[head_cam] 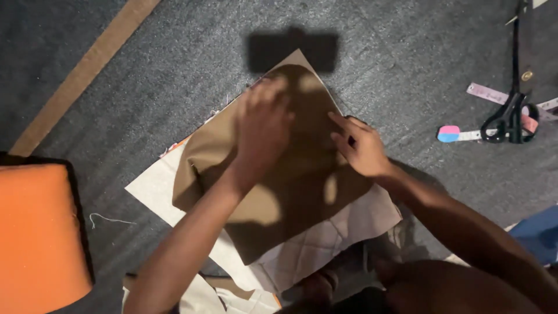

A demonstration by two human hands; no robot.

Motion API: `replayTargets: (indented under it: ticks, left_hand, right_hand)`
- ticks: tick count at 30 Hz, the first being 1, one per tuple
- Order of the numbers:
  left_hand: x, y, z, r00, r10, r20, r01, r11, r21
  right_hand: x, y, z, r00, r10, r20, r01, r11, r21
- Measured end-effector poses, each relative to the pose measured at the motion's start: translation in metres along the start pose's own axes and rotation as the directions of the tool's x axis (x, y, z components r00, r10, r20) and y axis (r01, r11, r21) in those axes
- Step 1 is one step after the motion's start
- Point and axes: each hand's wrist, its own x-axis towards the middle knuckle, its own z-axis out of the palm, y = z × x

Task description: Cutting fabric pieces and assembling components for an upholstery project on the workshop floor.

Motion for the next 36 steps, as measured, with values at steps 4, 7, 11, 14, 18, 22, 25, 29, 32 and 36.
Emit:
replayTargets:
  ticks: [4, 7, 11, 14, 18, 22, 25, 29, 32, 36]
  left_hand:
    - [-0.002, 0.014, 0.037, 0.981, 0.155, 0.115, -0.165, 0.983, 0.085]
    - [-0.001, 0.021, 0.051, 0.989, 0.102, 0.106, -0.114, 0.986, 0.120]
    - [-0.007, 0.027, 0.068, 0.987, 0.007, 0.159, -0.032, 0.988, 0.154]
    - [-0.012, 0.026, 0.074, 0.994, 0.087, 0.068, -0.099, 0.976, 0.192]
    - [-0.007, 0.030, 0.070, 0.999, 0.040, 0.004, -0.040, 0.988, 0.151]
    - [-0.018, 0.021, 0.083, 0.999, -0.042, 0.001, 0.042, 0.997, 0.064]
    - [-0.020, 0.018, 0.082, 0.991, 0.027, -0.128, -0.020, 0.998, 0.057]
    - [-0.017, 0.025, 0.078, 0.994, 0.028, -0.103, -0.024, 0.999, 0.040]
    - [-0.018, 0.024, 0.081, 0.991, 0.042, -0.129, -0.031, 0.996, 0.085]
    - [-0.014, 0.024, 0.082, 0.998, -0.065, -0.006, 0.066, 0.995, 0.070]
  right_hand:
    - [0.000, -0.004, -0.004, 0.998, 0.051, 0.042, -0.052, 0.999, 0.008]
    - [0.007, -0.006, -0.006, 0.996, 0.067, 0.050, -0.068, 0.998, 0.015]
    - [-0.002, -0.010, -0.036, 0.994, 0.094, 0.062, -0.089, 0.993, -0.082]
    - [-0.026, 0.025, -0.081, 0.993, -0.085, -0.078, 0.047, 0.915, -0.401]
    - [-0.079, 0.102, -0.177, 0.968, -0.048, -0.247, -0.103, 0.820, -0.563]
    - [-0.131, 0.189, -0.219, 0.959, 0.072, -0.274, -0.259, 0.615, -0.745]
    - [-0.128, 0.180, -0.224, 0.976, 0.070, -0.209, -0.215, 0.497, -0.841]
    - [-0.113, 0.165, -0.225, 0.980, 0.024, -0.195, -0.189, 0.386, -0.903]
    - [-0.092, 0.141, -0.239, 0.899, 0.391, -0.196, -0.395, 0.534, -0.747]
    - [-0.103, 0.190, -0.274, 0.924, 0.381, 0.000, -0.201, 0.487, -0.850]
